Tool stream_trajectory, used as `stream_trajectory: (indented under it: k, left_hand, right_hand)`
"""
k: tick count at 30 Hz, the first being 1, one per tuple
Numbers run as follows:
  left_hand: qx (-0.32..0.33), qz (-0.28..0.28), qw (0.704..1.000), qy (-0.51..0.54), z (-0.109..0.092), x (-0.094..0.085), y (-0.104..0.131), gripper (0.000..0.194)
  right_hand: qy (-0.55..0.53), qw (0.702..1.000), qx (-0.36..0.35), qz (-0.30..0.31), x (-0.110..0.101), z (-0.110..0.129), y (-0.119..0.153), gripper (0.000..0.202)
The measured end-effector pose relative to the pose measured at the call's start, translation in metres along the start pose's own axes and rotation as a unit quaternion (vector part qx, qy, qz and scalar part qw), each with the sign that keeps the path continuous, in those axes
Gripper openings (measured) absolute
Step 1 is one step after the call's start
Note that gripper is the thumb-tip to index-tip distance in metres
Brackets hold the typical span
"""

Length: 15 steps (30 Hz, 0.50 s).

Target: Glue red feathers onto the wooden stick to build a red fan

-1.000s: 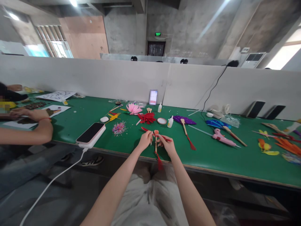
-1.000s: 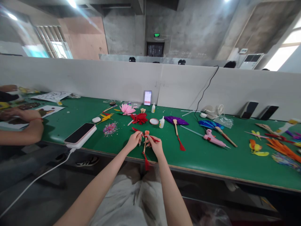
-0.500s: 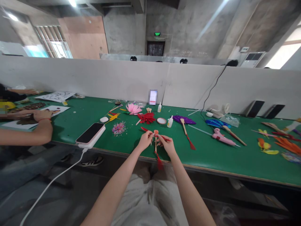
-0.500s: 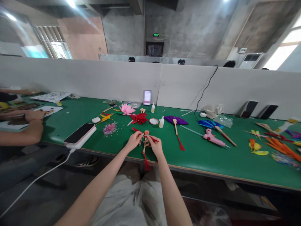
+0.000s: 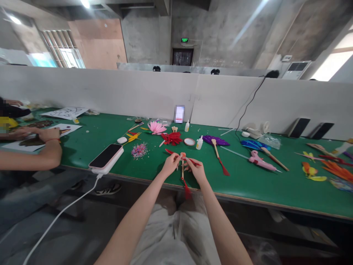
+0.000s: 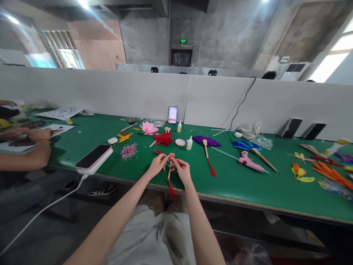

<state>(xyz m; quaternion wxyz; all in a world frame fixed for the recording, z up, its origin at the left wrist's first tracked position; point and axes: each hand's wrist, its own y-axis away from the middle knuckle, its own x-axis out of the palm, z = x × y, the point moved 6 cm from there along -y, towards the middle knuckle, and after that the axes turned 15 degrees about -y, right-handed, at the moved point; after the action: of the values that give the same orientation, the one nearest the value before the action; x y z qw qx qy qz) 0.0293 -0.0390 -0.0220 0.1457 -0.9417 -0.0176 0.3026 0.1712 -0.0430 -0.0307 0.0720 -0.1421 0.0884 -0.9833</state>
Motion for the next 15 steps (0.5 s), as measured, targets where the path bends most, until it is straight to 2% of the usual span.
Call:
stream_trajectory:
  k: [15]
  left_hand:
    - [-0.006,0.009,1.000,0.003,0.0006,0.0010,-0.0013,0.024]
  right_hand:
    - [-0.001,1.000,-0.001,-0.006,-0.0010,0.0001,0.0002,0.037]
